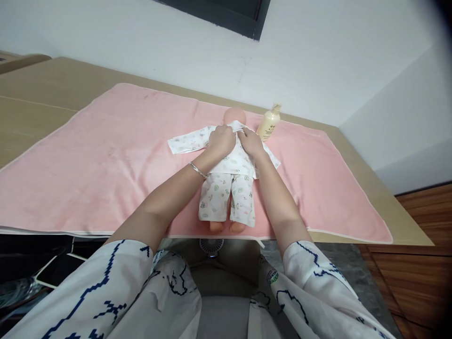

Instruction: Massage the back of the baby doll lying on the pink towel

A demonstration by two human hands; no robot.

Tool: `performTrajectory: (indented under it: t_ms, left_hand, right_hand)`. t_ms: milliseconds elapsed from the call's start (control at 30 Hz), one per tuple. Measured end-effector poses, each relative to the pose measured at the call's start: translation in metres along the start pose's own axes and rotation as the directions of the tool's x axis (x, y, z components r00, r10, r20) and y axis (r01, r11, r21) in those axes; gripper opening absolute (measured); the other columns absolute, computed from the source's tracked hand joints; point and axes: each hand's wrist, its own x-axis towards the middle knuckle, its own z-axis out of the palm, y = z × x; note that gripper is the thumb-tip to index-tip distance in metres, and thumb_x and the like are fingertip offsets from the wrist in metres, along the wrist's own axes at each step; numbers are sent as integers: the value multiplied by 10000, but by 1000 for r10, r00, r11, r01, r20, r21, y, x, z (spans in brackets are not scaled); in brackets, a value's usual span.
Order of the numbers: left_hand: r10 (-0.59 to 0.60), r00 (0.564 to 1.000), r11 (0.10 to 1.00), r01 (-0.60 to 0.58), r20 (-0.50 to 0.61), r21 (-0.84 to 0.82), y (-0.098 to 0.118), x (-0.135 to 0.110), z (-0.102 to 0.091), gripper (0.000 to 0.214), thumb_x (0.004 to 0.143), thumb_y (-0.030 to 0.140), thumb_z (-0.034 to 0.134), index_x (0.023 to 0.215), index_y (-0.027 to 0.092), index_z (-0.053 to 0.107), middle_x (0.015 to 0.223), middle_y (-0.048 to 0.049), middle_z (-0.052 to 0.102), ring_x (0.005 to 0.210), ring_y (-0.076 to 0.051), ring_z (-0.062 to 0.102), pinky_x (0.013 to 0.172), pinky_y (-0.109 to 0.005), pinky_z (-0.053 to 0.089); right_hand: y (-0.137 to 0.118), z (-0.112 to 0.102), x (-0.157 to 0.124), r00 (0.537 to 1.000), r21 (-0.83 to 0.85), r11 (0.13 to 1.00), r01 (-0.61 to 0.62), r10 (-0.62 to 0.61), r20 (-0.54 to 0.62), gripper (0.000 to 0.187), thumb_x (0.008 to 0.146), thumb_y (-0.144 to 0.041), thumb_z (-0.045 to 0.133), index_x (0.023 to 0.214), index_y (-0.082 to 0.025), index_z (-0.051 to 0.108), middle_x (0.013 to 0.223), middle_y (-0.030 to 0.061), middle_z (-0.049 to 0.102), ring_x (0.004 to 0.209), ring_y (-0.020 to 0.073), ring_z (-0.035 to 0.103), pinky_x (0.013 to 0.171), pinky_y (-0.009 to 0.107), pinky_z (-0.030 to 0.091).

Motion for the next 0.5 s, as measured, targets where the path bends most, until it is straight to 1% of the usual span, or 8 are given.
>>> performTrajectory:
  t_ms: [67, 167, 233, 300, 400, 500]
  left_hand:
    - [-11, 1000, 1000, 11, -28, -23, -7, 3, 4, 377, 951, 300, 376, 1146, 105, 633, 1246, -199, 644, 1189, -350, 583, 980, -464, 468]
    - [-38, 999, 996, 37, -11, -87, -25, 14, 12, 430, 938, 373, 397, 1177, 95, 622, 1284, -210, 614, 1221, -354, 564, 1029, -464, 447]
    - [-44, 999, 988, 46, 17, -147, -37, 24, 16, 442, 931, 402, 400, 1170, 108, 629, 1279, -199, 621, 1217, -340, 571, 1040, -444, 443]
    - [-37, 998, 979, 44, 41, -197, -46, 30, 19, 432, 927, 402, 402, 1157, 120, 634, 1254, -187, 640, 1186, -322, 594, 1027, -425, 453]
    - [-5, 999, 982, 13, 41, -188, -45, 31, 17, 395, 929, 365, 409, 1154, 121, 623, 1219, -183, 660, 1165, -317, 605, 1016, -423, 456]
    - [16, 1000, 995, -14, 22, -94, -30, 22, 11, 351, 940, 283, 388, 1164, 116, 601, 1206, -192, 660, 1162, -334, 605, 991, -449, 463]
  right_hand:
    - [-8, 1, -4, 999, -33, 999, -37, 36, -20, 468, 979, -407, 269, 1168, -146, 608, 1240, 165, 669, 1160, 319, 596, 987, 463, 436]
    - [-35, 3, -15, 995, -120, 988, -94, 88, -48, 451, 984, -322, 280, 1124, -68, 625, 1168, 227, 677, 1136, 366, 605, 974, 497, 436]
    - [-53, 4, -23, 995, -173, 981, -88, 78, -66, 427, 980, -254, 288, 1130, -27, 616, 1149, 257, 668, 1139, 380, 602, 981, 504, 429]
    - [-63, 4, -28, 996, -202, 976, -75, 62, -68, 406, 970, -208, 302, 1149, 0, 600, 1166, 280, 648, 1163, 386, 586, 1000, 509, 415]
    - [-60, 2, -25, 998, -176, 982, -63, 59, -27, 417, 980, -232, 292, 1156, -5, 595, 1197, 278, 636, 1196, 380, 568, 1019, 509, 411]
    - [-43, 2, -16, 998, -97, 993, -67, 66, -8, 450, 989, -319, 273, 1167, -54, 591, 1268, 244, 617, 1255, 372, 531, 1047, 532, 398]
